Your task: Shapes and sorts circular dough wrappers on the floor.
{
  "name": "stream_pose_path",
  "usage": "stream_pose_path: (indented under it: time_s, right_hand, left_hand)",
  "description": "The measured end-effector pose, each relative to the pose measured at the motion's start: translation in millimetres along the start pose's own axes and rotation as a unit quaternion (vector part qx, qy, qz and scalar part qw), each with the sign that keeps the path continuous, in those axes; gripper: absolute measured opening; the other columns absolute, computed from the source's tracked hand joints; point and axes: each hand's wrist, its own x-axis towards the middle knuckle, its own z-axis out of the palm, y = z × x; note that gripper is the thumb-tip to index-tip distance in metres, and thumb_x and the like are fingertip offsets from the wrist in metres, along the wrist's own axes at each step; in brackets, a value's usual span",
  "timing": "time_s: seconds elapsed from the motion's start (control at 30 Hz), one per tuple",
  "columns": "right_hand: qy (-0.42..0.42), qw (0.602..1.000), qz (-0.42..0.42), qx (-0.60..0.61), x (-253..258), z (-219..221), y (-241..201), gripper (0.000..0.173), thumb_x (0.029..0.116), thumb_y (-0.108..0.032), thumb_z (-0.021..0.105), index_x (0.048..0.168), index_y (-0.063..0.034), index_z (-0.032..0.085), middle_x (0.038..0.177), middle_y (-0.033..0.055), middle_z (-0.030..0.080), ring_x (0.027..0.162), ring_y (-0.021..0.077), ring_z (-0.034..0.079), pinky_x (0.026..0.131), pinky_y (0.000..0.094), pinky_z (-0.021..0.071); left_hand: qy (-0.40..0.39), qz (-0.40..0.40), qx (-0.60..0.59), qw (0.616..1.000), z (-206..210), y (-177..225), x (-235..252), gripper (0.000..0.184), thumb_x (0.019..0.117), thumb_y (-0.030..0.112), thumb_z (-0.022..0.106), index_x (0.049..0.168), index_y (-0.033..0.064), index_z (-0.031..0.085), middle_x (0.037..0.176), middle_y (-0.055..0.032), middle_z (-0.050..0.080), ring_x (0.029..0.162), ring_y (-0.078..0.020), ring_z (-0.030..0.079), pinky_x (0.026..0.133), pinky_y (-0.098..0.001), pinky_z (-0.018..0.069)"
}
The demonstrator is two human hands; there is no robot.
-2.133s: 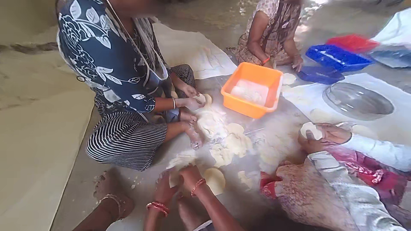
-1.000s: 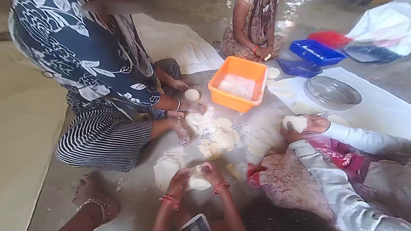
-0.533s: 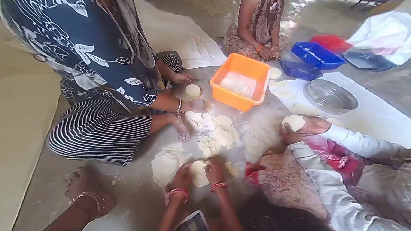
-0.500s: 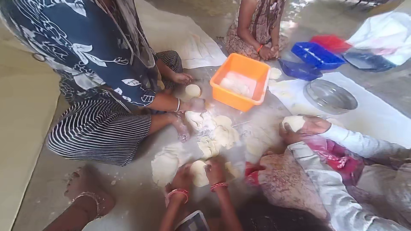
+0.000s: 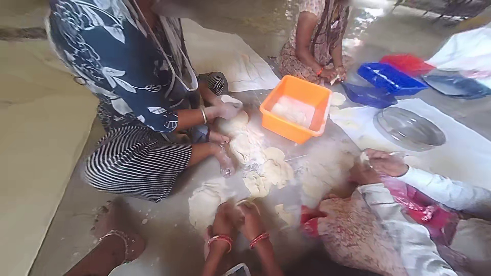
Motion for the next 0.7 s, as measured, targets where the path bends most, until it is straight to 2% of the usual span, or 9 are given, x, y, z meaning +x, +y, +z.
stream_pose_path:
  time_s: [0.03,0.1,0.2,0.27,0.37,0.43,0.5,0.57,0.7]
  right_hand:
    - [0.001,1.000,0.001,-0.017,0,1,-4,0.051,0.0879,-0.005,0.069,0.139,-0.0074,0.063,0.145,0.0175,0.057,0.138,0.0361,0.050,0.113,0.0505,0.0442]
    - [-0.005,0.999,0.017,-0.049,0,-2,-13,0.054,0.0892,-0.005,0.069,0.143,-0.0070,0.059,0.151,0.0200,0.050,0.140,0.0383,0.048,0.112,0.0510,0.0449]
    - [-0.038,0.994,0.052,-0.088,3,-1,-25,0.065,0.0892,-0.003,0.068,0.151,-0.0102,0.050,0.157,0.0233,0.041,0.140,0.0408,0.046,0.108,0.0525,0.0481]
    - [-0.006,0.997,0.029,-0.076,6,2,-36,0.065,0.0877,0.000,0.068,0.150,-0.0109,0.052,0.152,0.0238,0.047,0.136,0.0399,0.051,0.106,0.0517,0.0495]
    - [0.022,0.995,-0.080,-0.049,13,16,-55,0.043,0.0913,-0.006,0.068,0.134,-0.0071,0.067,0.138,0.0215,0.061,0.131,0.0370,0.057,0.108,0.0496,0.0481]
    - [0.001,0.982,-0.172,-0.075,26,32,-62,0.031,0.0936,-0.007,0.066,0.123,-0.0070,0.073,0.131,0.0184,0.067,0.129,0.0353,0.059,0.107,0.0499,0.0490]
    - [-0.039,0.962,-0.238,-0.127,40,44,-66,0.033,0.0933,-0.002,0.062,0.124,-0.0061,0.072,0.135,0.0169,0.065,0.132,0.0358,0.056,0.109,0.0518,0.0464]
    - [-0.041,0.945,-0.281,-0.163,49,50,-66,0.034,0.0926,0.002,0.061,0.125,-0.0038,0.070,0.137,0.0178,0.063,0.132,0.0363,0.056,0.108,0.0516,0.0470]
    - [-0.012,0.931,-0.320,-0.174,57,52,-60,0.027,0.0964,-0.001,0.057,0.119,-0.0034,0.072,0.125,0.0175,0.069,0.121,0.0345,0.064,0.100,0.0483,0.0541]
  left_hand:
    - [0.025,0.008,-0.083,0.996,-2,-2,-1,0.044,0.0983,-0.001,0.053,0.142,-0.0078,0.046,0.135,-0.0267,0.058,0.118,-0.0329,0.063,0.101,-0.0453,0.0516]
    - [0.073,-0.011,-0.260,0.963,-10,6,-3,0.038,0.1019,-0.002,0.046,0.140,-0.0090,0.045,0.133,-0.0262,0.056,0.107,-0.0292,0.063,0.089,-0.0428,0.0544]
    - [0.161,-0.039,-0.397,0.903,-38,21,-3,0.036,0.1053,0.002,0.040,0.140,-0.0081,0.043,0.130,-0.0220,0.057,0.102,-0.0230,0.062,0.086,-0.0395,0.0534]
    - [0.210,-0.039,-0.418,0.883,-64,30,-1,0.037,0.1061,0.003,0.040,0.142,-0.0058,0.041,0.130,-0.0194,0.056,0.104,-0.0200,0.061,0.087,-0.0376,0.0527]
    - [0.279,-0.034,-0.429,0.859,-98,32,-3,0.037,0.1068,0.005,0.040,0.143,-0.0043,0.041,0.133,-0.0185,0.055,0.108,-0.0192,0.060,0.091,-0.0367,0.0515]
    - [0.320,-0.044,-0.439,0.839,-113,29,-4,0.034,0.1076,0.008,0.042,0.140,-0.0027,0.043,0.128,-0.0138,0.056,0.101,-0.0152,0.059,0.087,-0.0336,0.0507]
    - [0.344,-0.064,-0.451,0.821,-124,28,-5,0.034,0.1083,0.011,0.043,0.140,-0.0010,0.044,0.124,-0.0113,0.056,0.096,-0.0128,0.058,0.084,-0.0317,0.0500]
    - [0.352,-0.080,-0.463,0.809,-130,28,-6,0.034,0.1088,0.012,0.042,0.140,0.0000,0.044,0.123,-0.0102,0.055,0.094,-0.0119,0.057,0.082,-0.0306,0.0491]
    - [0.352,-0.088,-0.482,0.797,-130,26,-5,0.035,0.1085,0.012,0.042,0.141,0.0007,0.044,0.126,-0.0122,0.055,0.097,-0.0145,0.058,0.084,-0.0332,0.0494]
